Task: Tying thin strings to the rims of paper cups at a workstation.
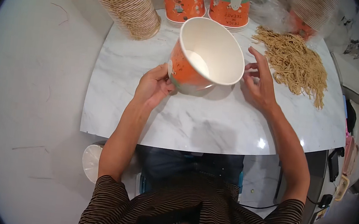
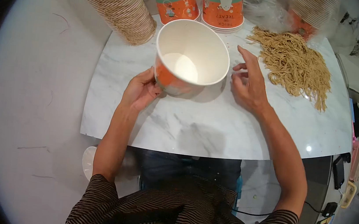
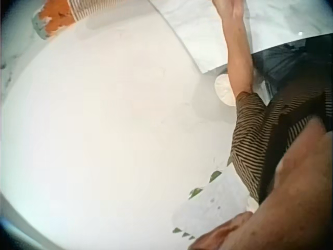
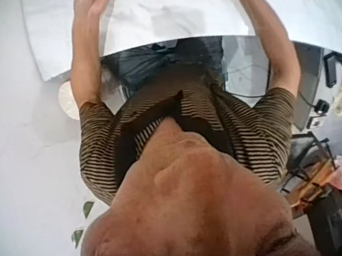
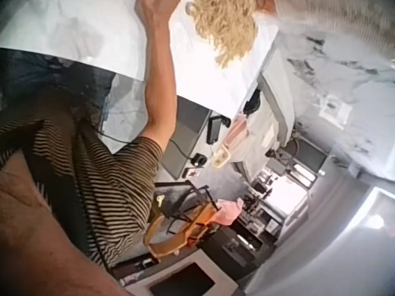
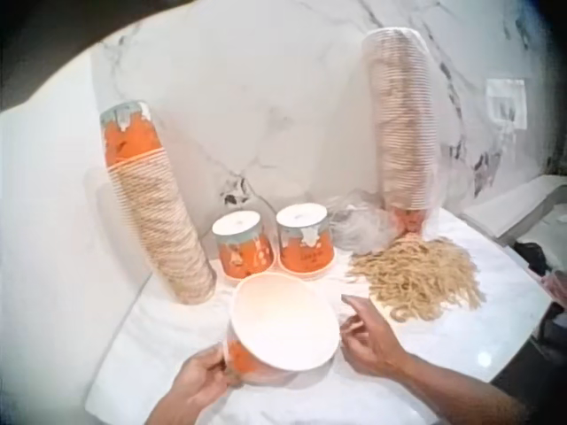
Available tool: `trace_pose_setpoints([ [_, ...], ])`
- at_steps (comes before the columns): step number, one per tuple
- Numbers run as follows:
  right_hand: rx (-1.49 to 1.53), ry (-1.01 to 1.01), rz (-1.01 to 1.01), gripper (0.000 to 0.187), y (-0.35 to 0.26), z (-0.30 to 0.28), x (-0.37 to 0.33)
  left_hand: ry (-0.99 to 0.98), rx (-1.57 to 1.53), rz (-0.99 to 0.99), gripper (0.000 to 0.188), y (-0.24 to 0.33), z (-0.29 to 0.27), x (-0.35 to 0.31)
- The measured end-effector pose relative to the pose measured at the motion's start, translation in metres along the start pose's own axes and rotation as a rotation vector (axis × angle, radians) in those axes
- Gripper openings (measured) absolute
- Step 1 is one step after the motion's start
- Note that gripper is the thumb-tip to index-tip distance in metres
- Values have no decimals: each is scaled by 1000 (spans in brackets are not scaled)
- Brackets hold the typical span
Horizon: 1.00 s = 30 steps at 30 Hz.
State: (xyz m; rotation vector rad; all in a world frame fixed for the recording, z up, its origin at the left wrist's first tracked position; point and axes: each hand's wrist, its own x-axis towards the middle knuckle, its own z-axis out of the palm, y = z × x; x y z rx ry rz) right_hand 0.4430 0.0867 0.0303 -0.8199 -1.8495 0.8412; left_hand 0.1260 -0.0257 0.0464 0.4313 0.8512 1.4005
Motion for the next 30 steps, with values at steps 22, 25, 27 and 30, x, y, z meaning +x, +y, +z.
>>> trace_pose_setpoints([
  [22,-99,-81,-222,44,-16,20,-16,32,1425,1342,22,-24,56,-49],
  [25,-317,-99,-349,30,-8,-4,-5,47,1514,1313,18,-22,51,-41],
  [27,-398,1,-153,20,4,-36,4,65,1523,1303,18,-18,49,-40],
  [30,-433,143,280,19,20,-98,24,181,1564,1387,29,-13,56,-48],
])
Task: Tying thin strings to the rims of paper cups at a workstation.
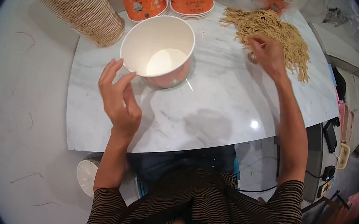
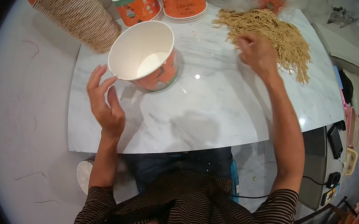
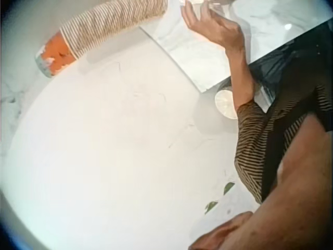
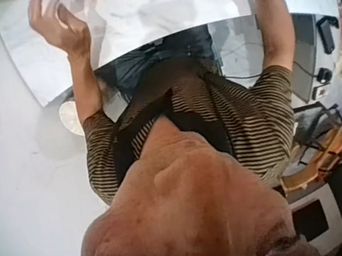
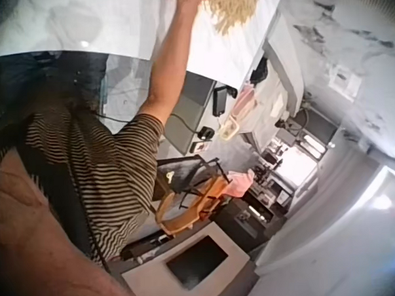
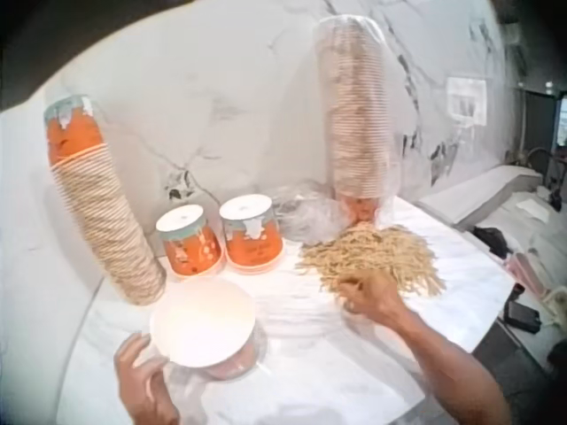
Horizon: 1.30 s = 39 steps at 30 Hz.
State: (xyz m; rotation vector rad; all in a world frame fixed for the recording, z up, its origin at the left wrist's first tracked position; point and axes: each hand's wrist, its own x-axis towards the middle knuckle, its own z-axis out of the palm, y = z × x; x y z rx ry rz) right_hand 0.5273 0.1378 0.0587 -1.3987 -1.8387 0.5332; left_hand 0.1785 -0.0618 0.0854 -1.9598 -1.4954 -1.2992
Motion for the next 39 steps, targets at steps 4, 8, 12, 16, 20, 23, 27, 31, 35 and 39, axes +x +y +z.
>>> trace_pose_setpoints([
  [4,-226,103,64,23,29,-18,15,-1,-104,148,27,34,0,-8],
  [8,-273,13,165,25,35,-9,15,-184,-384,244,34,74,28,-4],
  [12,-306,71,147,24,46,0,15,-239,-569,240,33,90,73,6],
  [16,-93,103,180,24,57,-6,14,-375,-654,71,27,100,123,22],
  [20,511,38,405,23,43,-20,9,-504,-763,-343,25,100,179,40],
  [23,718,-20,503,22,43,-28,8,-496,-732,-338,28,101,217,53],
  [27,960,-71,516,19,40,-33,8,-413,-694,-284,35,101,248,69],
  [31,1021,-82,513,19,44,-35,9,-492,-668,-382,39,104,262,81],
  [35,1120,-124,491,19,47,-36,10,-584,-813,-421,36,106,270,88],
  [39,1099,-157,467,20,47,-36,10,-716,-1050,-678,24,108,265,90],
])
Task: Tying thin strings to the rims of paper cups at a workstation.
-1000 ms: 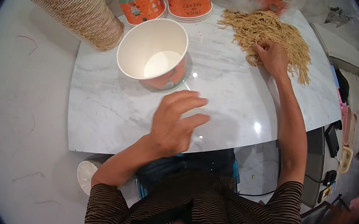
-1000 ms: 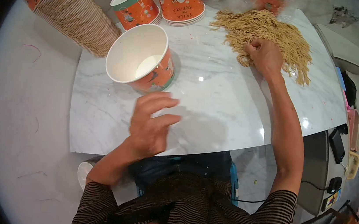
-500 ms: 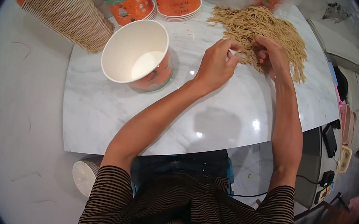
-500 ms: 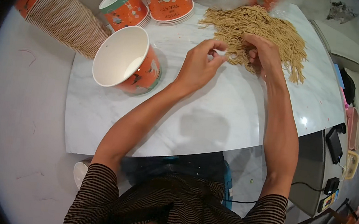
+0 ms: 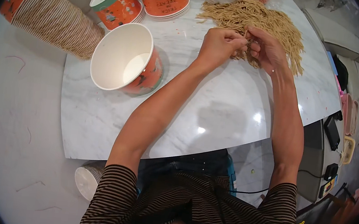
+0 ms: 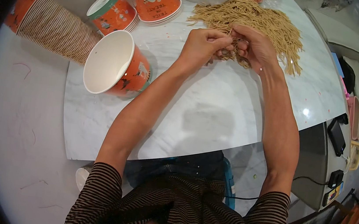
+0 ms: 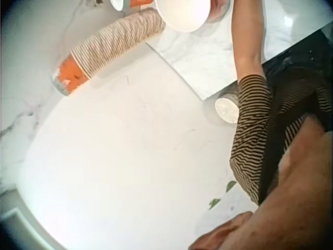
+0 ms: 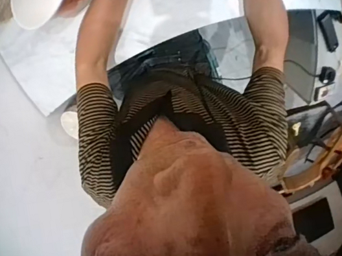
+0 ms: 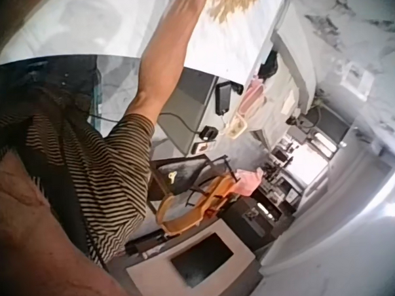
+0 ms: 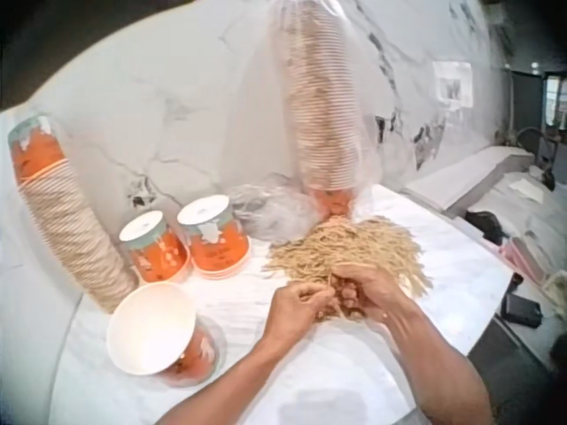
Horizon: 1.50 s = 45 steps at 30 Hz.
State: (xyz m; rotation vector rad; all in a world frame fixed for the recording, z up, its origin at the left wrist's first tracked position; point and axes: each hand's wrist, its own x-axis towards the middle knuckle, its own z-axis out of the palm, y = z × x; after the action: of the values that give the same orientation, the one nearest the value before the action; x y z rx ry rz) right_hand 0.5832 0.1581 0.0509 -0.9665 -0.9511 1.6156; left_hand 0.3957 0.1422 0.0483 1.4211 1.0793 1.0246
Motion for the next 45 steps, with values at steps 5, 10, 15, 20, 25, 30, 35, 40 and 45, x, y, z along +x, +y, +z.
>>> trace_pose_setpoints([
  [5,-7,13,1,21,2,4,-2,-128,-237,-193,24,1,-12,-5],
  [10,-29,-17,5,21,7,0,1,-219,-460,-276,23,-3,-16,-7],
  [15,-19,-47,9,27,5,10,-2,-194,-491,-299,23,-9,-22,-11],
  [20,-141,45,-3,30,15,1,6,-178,-502,-299,24,-16,-25,-13],
  [25,-226,104,12,29,18,-2,9,-183,-520,-309,25,-18,-28,-15],
  [30,-234,106,-23,29,21,-1,9,-171,-526,-296,22,-16,-28,-18],
  [35,-255,114,-36,29,21,-2,10,-157,-444,-295,18,-10,-32,-27],
  [40,-259,189,-53,25,20,-2,6,-184,-211,-174,14,21,-43,-73],
  [45,-284,209,-5,24,20,-6,13,-267,-129,-95,13,51,-70,-127],
])
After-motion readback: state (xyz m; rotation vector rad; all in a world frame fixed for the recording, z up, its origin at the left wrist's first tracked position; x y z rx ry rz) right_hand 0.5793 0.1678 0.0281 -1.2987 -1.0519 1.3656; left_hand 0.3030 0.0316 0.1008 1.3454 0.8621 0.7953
